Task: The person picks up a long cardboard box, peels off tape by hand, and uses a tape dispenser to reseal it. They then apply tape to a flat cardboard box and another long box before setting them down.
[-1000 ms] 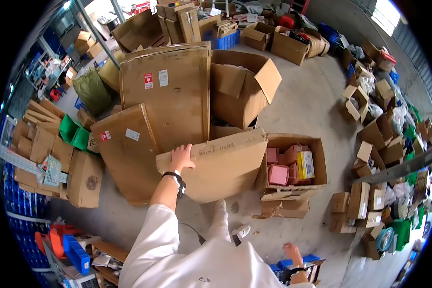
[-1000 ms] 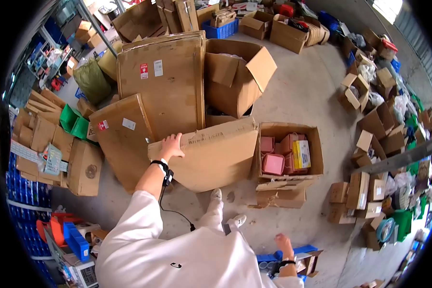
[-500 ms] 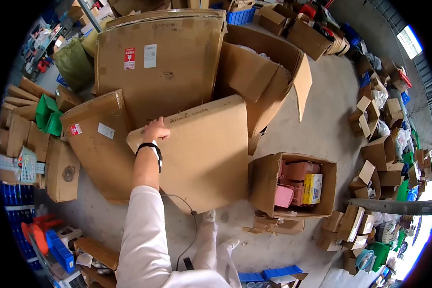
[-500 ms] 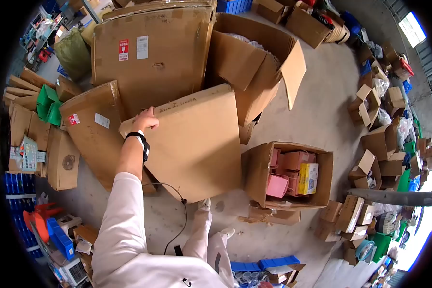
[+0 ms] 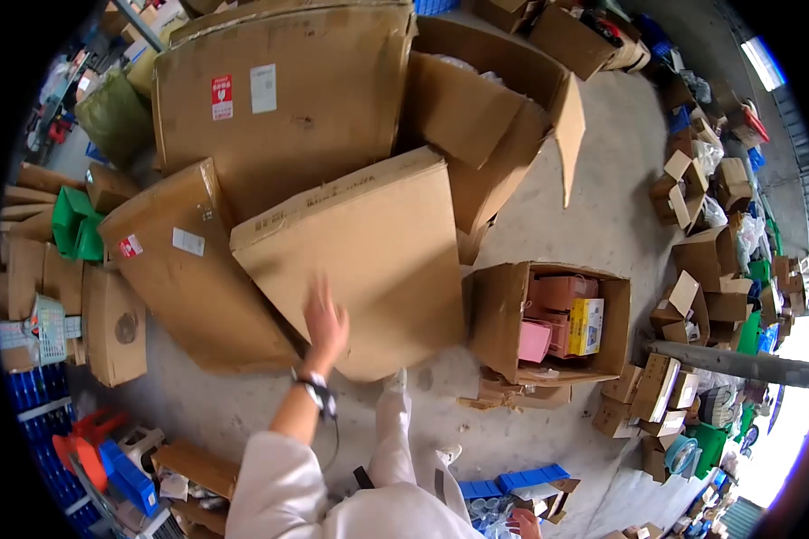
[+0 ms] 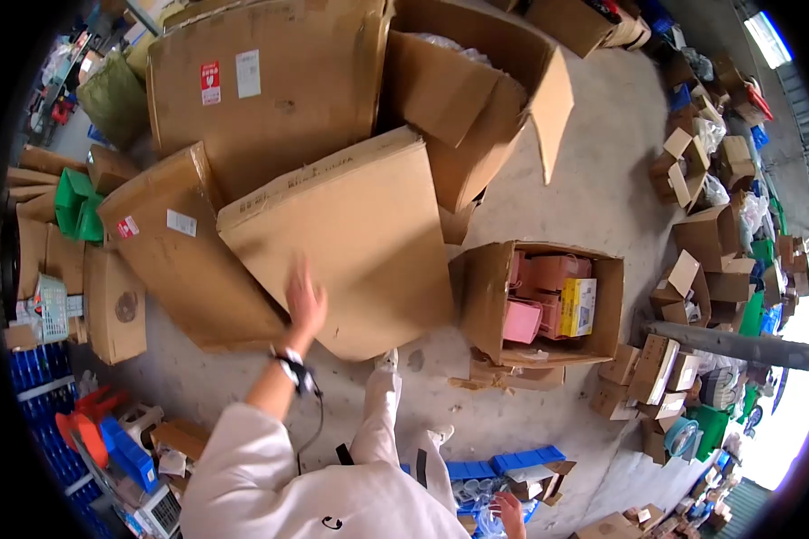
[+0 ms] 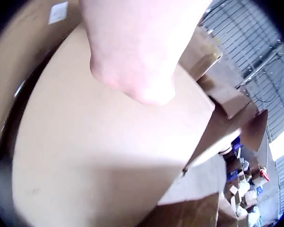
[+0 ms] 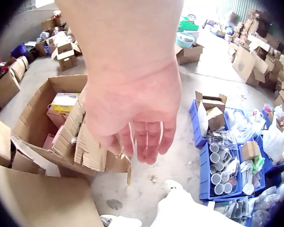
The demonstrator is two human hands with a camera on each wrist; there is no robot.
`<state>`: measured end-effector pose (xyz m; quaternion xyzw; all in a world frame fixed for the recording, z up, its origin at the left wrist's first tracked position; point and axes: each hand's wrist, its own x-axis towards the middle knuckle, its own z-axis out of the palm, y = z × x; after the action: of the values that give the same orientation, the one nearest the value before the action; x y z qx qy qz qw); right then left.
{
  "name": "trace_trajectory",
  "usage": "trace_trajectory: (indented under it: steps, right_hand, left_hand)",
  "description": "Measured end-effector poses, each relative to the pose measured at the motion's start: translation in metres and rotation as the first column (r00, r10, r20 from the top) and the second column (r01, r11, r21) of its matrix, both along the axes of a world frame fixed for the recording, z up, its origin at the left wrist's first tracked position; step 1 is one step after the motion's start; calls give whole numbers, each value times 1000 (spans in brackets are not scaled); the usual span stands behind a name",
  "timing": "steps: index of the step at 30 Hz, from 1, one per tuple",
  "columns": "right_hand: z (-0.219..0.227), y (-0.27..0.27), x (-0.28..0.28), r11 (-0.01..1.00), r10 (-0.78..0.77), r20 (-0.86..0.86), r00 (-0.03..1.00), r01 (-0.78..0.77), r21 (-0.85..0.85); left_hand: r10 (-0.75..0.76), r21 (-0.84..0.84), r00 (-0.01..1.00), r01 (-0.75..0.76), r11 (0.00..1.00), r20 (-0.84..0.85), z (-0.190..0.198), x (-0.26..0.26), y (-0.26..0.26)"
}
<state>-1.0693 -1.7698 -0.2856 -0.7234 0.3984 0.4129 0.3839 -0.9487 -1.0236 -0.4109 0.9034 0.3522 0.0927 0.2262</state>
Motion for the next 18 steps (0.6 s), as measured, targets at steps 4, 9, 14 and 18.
trace_trajectory:
  steps: [4,9,14,18]
  right_hand:
    - [7,-6,-10,999,49,89,995,-48,-6]
    - [-8,-58,-35,984,163,142,976,-150,-96]
    - [-66,-189,-124,848,485,232,843,-388,-361]
    - [-67,-250,-142,884,323,364,874,-141,-446]
  left_hand:
    - [-849,-883,401,172,438,-343,-92,-124,-191]
    - [-857,-707,257,486,514,-446,-75,-232,-329]
    - [-912,-720,317,694,35,261,-109,-227,-301]
    - [-927,-493,-149,869,43,-344,-91,-166,-334]
